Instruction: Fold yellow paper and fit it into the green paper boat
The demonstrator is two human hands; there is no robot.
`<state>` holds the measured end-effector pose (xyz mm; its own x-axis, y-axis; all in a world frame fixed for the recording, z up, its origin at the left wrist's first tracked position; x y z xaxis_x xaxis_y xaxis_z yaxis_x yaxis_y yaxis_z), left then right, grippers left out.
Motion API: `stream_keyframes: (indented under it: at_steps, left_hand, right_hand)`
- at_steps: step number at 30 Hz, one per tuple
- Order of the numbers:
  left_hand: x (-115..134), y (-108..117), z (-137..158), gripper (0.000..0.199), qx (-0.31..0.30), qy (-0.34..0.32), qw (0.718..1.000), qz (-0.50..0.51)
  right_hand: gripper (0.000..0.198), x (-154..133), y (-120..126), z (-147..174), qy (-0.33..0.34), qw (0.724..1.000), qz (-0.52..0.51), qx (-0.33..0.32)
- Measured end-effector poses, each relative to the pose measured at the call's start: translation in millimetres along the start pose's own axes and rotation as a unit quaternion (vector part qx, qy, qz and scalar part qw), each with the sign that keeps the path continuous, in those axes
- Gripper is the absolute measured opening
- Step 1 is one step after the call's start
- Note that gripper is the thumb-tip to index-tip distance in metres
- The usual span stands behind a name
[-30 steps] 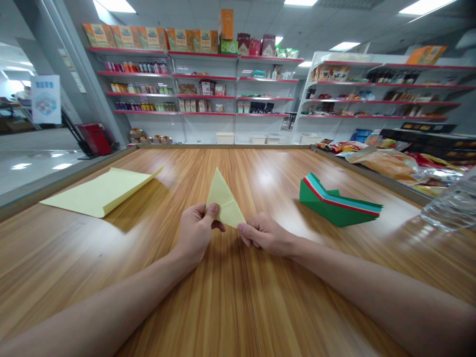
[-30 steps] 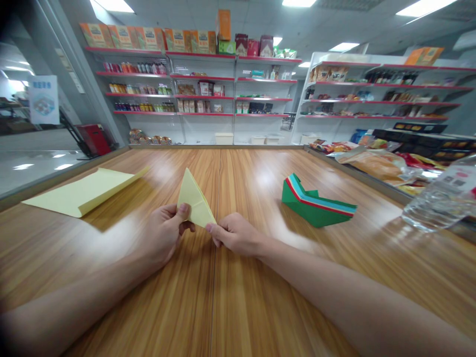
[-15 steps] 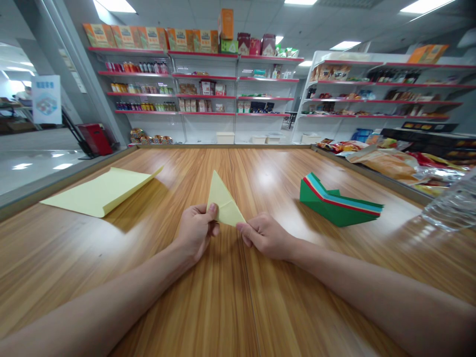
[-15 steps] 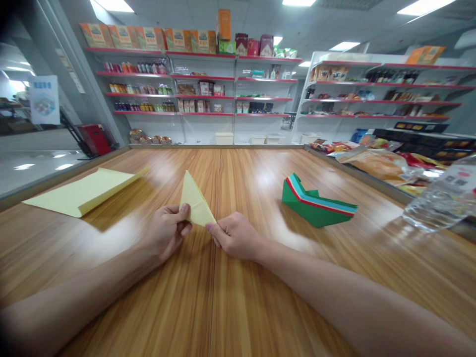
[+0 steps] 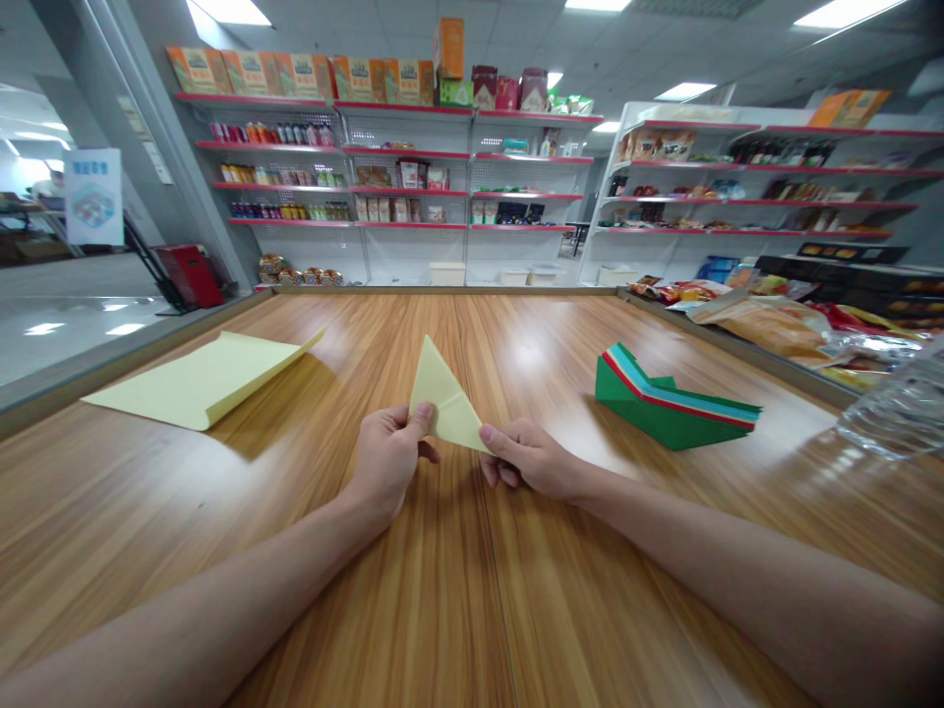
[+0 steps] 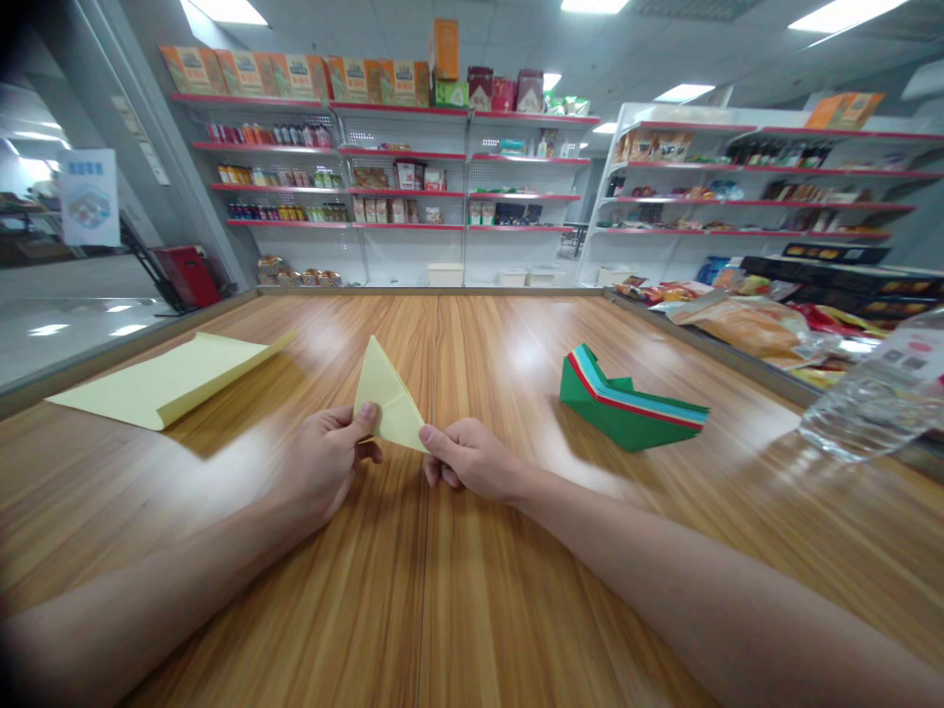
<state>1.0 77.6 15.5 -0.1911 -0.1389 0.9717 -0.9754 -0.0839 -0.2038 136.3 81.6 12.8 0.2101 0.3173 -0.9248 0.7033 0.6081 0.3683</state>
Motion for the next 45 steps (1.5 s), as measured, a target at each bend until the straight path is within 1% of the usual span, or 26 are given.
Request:
stream_keyframes:
  at_steps: [2,5,7,9,12,16,19,23,26,29,33,35,37,39,42,45]
  left_hand:
    - [-0.9,0.2,-0.4,0.028,-0.003,-0.002,1.0,0.003]
    - [-0.9,0.4,-1.7,0.027,-0.011,-0.01,1.0,0.02]
    - [-1.1,1.0,-2.7,0.026,-0.014,-0.011,0.999,0.03]
    - [-2.2,1.6,-3.6,0.026,-0.017,-0.006,0.999,0.035]
    - [-4.9,2.4,-5.2,0.028,-0.019,0.007,0.999,0.039]
    - [-9.8,1.8,-8.3,0.032,-0.028,0.035,0.997,0.055]
    - [-7.8,0.8,-9.2,0.033,-0.037,0.027,0.998,0.049]
    - [3.8,-1.0,-4.2,0.033,-0.038,-0.027,0.998,-0.031]
    - [7.9,-9.6,1.9,0.033,-0.076,-0.036,0.994,-0.075]
    - [5.2,-15.3,3.8,0.033,-0.108,-0.018,0.991,-0.075]
    - [-8.3,-16.8,-0.3,0.035,-0.137,0.044,0.989,-0.02]
    - [-12.2,-18.0,-1.2,0.036,-0.152,0.062,0.986,0.0]
    - [-11.8,-19.4,-0.2,0.037,-0.159,0.063,0.985,-0.002]
    - [-8.1,-21.2,2.5,0.039,-0.162,0.051,0.985,-0.021]
    - [-2.9,-24.7,6.6,0.04,-0.166,0.035,0.984,-0.048]
    - [-5.5,-26.4,7.2,0.04,-0.173,0.051,0.983,-0.047]
  right_hand:
    - [0.062,-1.7,-0.6,-0.7,0.0,1.0,0.005,-0.02]
    - [0.056,-3.4,0.7,-1.0,-0.023,0.999,0.005,-0.041]
    - [0.051,-4.3,1.1,-0.4,-0.034,0.998,0.011,-0.049]
    - [0.047,-5.2,1.2,0.4,-0.03,0.998,0.034,-0.046]
    - [0.043,-6.4,1.3,1.9,-0.005,0.996,0.087,-0.021]
    - [0.042,-13.6,-0.3,5.3,0.054,0.984,0.17,0.016]
    - [0.042,-18.1,-2.1,7.2,0.078,0.976,0.201,0.027]
    - [0.047,-13.7,-8.0,6.0,0.059,0.98,0.189,-0.012]
    - [0.054,-10.5,-8.4,5.6,0.046,0.983,0.175,-0.016]
    - [0.054,-12.9,-8.9,7.4,0.057,0.976,0.209,-0.002]
    - [0.049,-20.2,-14.9,11.7,0.085,0.965,0.246,-0.004]
    - [0.047,-22.9,-17.1,13.2,0.099,0.962,0.254,-0.004]
    - [0.047,-24.0,-18.9,13.8,0.111,0.96,0.258,-0.007]
    - [0.049,-23.1,-19.1,13.3,0.115,0.96,0.253,-0.008]
    - [0.052,-19.4,-12.0,11.2,0.089,0.972,0.216,0.024]
    - [0.054,-17.5,-7.8,11.1,0.068,0.979,0.183,0.048]
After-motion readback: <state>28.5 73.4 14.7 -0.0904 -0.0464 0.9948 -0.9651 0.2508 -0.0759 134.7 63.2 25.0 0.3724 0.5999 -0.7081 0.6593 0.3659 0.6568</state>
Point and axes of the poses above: each hand's wrist, its own z-axis away from the middle knuckle, its own y-axis out of the back of the hand, x = y × z, the point moved 8 cm from there along -z, towards the middle knuckle, and after that the axes turned 3 degrees about -z, right-handed, at the moved point
